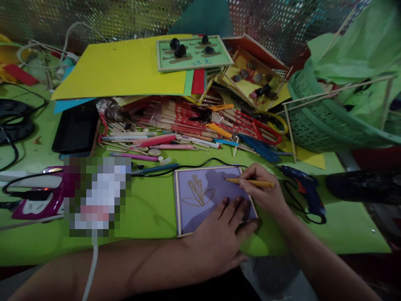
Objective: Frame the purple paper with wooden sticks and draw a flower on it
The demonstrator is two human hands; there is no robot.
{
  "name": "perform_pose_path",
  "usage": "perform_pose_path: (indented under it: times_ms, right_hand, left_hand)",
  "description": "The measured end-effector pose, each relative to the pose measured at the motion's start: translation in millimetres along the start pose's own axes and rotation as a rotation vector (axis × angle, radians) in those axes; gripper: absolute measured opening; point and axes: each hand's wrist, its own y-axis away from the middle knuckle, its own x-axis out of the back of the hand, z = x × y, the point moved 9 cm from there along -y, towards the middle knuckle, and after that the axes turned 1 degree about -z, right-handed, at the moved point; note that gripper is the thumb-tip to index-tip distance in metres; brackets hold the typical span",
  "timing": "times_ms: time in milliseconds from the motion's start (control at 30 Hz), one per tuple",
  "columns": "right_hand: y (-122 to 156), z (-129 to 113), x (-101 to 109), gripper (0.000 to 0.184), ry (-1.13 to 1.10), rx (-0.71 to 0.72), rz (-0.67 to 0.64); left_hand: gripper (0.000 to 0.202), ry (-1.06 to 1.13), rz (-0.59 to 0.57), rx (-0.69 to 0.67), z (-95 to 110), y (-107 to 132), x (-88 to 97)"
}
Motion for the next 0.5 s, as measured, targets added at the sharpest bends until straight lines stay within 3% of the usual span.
perform_pose_path:
  times_ms: [500]
  right_hand:
    - [0.2,2.9,0.7,0.01,-0.026,-0.019,-0.003]
  left_hand:
    - [0.076,-0.007,-0.003,0.001,0.0,-0.4,-0.3]
